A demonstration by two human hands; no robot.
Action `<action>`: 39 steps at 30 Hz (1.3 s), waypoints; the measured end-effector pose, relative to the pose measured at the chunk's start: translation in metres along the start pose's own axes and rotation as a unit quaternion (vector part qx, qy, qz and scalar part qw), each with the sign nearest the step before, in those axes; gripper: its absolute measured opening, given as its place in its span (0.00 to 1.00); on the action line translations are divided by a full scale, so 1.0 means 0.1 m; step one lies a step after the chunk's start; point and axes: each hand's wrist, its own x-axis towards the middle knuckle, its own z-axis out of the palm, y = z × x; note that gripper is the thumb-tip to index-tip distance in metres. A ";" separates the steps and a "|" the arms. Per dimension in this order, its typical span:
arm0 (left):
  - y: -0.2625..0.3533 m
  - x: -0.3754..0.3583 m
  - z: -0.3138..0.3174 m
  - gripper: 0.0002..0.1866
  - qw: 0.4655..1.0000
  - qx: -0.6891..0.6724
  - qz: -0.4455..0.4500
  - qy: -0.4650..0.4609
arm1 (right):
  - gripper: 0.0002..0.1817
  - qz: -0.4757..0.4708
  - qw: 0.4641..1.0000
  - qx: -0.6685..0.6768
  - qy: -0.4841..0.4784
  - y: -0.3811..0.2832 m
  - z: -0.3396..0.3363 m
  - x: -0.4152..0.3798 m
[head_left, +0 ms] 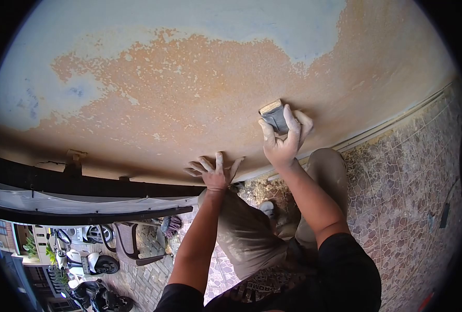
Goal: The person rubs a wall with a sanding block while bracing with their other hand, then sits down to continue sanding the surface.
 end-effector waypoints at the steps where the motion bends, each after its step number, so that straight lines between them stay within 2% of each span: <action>1: 0.00 -0.02 0.00 0.53 1.000 -0.004 0.001 0.003 | 0.37 0.002 1.000 0.003 0.008 0.04 0.02 -0.08; 3: -0.04 -0.06 0.02 0.53 1.000 -0.005 0.014 0.006 | 0.35 -0.079 0.994 0.020 -0.076 0.06 -0.01 -0.51; 5: -0.07 -0.13 0.00 0.51 0.999 -0.006 -0.008 -0.046 | 0.30 -0.128 0.964 -0.010 -0.233 0.06 -0.10 -0.88; 7: -0.09 -0.09 0.02 0.49 0.999 0.003 0.006 -0.041 | 0.32 -0.137 0.959 -0.004 -0.247 -0.04 -0.11 -0.70; 9: -0.06 -0.08 0.00 0.50 1.000 -0.009 0.001 -0.021 | 0.32 -0.078 0.987 0.006 -0.141 -0.13 -0.08 -0.39; 10: -0.03 -0.03 -0.02 0.55 1.000 -0.003 0.002 -0.013 | 0.32 -0.048 0.996 0.014 -0.070 -0.13 -0.07 -0.13; 13: -0.01 -0.03 0.00 0.57 1.000 -0.013 0.000 0.004 | 0.37 -0.048 0.998 -0.023 -0.032 0.04 -0.03 -0.20; 15: -0.01 -0.05 0.02 0.57 1.000 -0.017 0.000 0.004 | 0.35 -0.109 0.988 0.005 -0.112 0.12 -0.05 -0.66; 16: -0.03 -0.08 0.02 0.60 1.000 0.006 0.008 -0.015 | 0.35 -0.143 0.977 -0.010 -0.160 0.13 -0.06 -0.86; 17: -0.06 -0.10 0.00 0.64 0.999 0.030 0.016 -0.037 | 0.35 -0.119 0.973 -0.021 -0.199 0.05 -0.10 -0.91; 19: -0.05 -0.04 0.00 0.63 0.998 0.041 0.015 -0.040 | 0.33 -0.132 0.970 -0.009 -0.204 -0.02 -0.12 -0.67; 21: 0.00 -0.01 -0.01 0.64 1.000 0.025 0.013 0.002 | 0.33 -0.063 0.994 -0.011 -0.086 -0.10 -0.11 -0.14; 23: 0.02 -0.02 -0.05 0.64 1.000 0.013 0.006 0.001 | 0.36 0.065 0.996 0.026 0.050 -0.05 -0.05 0.29; 25: 0.02 0.02 -0.02 0.65 1.000 0.009 0.012 0.012 | 0.38 0.066 0.996 0.009 0.055 0.07 -0.06 0.17; 27: 0.03 0.04 -0.06 0.63 1.000 0.016 0.015 0.003 | 0.38 -0.064 0.996 0.023 -0.051 0.15 -0.05 -0.37; 29: -0.03 0.00 -0.03 0.63 0.999 0.030 0.026 -0.007 | 0.41 -0.181 0.959 -0.017 -0.219 0.13 -0.18 -0.72; 30: -0.06 -0.07 -0.01 0.63 0.999 0.033 0.016 -0.031 | 0.40 -0.170 0.955 -0.022 -0.242 0.10 -0.15 -0.76; 31: -0.07 -0.03 -0.02 0.63 0.999 0.035 0.022 -0.031 | 0.40 -0.166 0.957 -0.022 -0.238 0.05 -0.12 -0.62; 33: -0.02 0.01 -0.04 0.65 1.000 0.023 0.016 -0.010 | 0.36 -0.092 0.993 0.006 -0.074 0.04 -0.07 -0.19; 34: 0.00 0.01 -0.04 0.67 1.000 0.024 0.011 -0.012 | 0.34 -0.006 1.000 0.015 -0.018 0.02 -0.06 0.01; 35: 0.00 -0.02 -0.06 0.67 1.000 0.024 0.006 -0.016 | 0.37 0.047 0.997 0.037 0.045 0.06 -0.02 0.17; 37: -0.01 -0.01 -0.05 0.68 0.999 0.030 0.008 -0.024 | 0.39 0.042 0.997 -0.003 0.060 0.14 0.01 0.05; 39: -0.01 0.01 -0.02 0.66 1.000 0.021 0.017 -0.003 | 0.36 -0.061 0.995 0.031 -0.070 0.22 -0.04 -0.53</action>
